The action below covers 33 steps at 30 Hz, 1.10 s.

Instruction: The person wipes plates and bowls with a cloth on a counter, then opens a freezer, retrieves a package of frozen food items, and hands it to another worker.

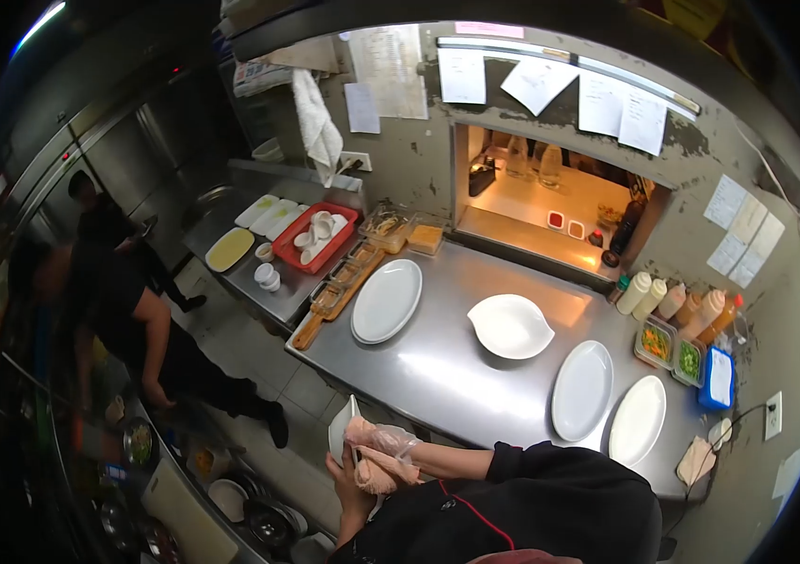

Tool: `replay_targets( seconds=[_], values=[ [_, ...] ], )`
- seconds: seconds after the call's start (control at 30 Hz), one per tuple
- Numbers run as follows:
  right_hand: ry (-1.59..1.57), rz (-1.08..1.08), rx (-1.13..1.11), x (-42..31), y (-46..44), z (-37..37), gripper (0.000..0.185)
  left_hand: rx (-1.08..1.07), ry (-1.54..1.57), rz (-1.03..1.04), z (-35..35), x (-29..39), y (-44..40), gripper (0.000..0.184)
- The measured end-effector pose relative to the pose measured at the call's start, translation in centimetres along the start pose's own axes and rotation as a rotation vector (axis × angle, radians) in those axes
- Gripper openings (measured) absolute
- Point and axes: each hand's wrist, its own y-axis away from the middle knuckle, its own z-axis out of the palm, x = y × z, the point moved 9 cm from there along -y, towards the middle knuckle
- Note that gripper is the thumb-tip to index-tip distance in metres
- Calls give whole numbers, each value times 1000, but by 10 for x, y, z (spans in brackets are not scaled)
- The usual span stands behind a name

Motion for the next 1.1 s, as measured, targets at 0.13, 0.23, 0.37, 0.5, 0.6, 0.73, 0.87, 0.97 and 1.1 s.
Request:
replay_targets(
  seconds=[0.13,0.23,0.37,0.5,0.6,0.73,0.87,0.97,1.1],
  values=[
    [-28,-14,-17,13,-13,-8,46,10,46,14,5,-2,-1,88],
    [76,-32,-12,15,-20,-18,50,-10,26,55,5,7,-3,88],
    [191,-128,-31,23,-39,-32,52,-9,-37,136,12,6,-2,83],
    [270,-144,-9,20,-38,-31,52,-16,-228,299,43,-24,-2,76],
    [256,-133,-48,-2,-7,-9,45,-25,140,44,23,-11,-3,74],
    [469,-182,89,-16,4,-9,36,-57,128,138,22,2,-4,84],
    [616,-123,113,-41,34,6,59,-190,292,122,35,-6,-10,96],
    [723,-71,189,-56,51,10,68,-98,332,67,11,19,2,101],
    [622,-77,269,-18,8,-27,64,-121,472,-5,53,-43,1,103]
  ],
)
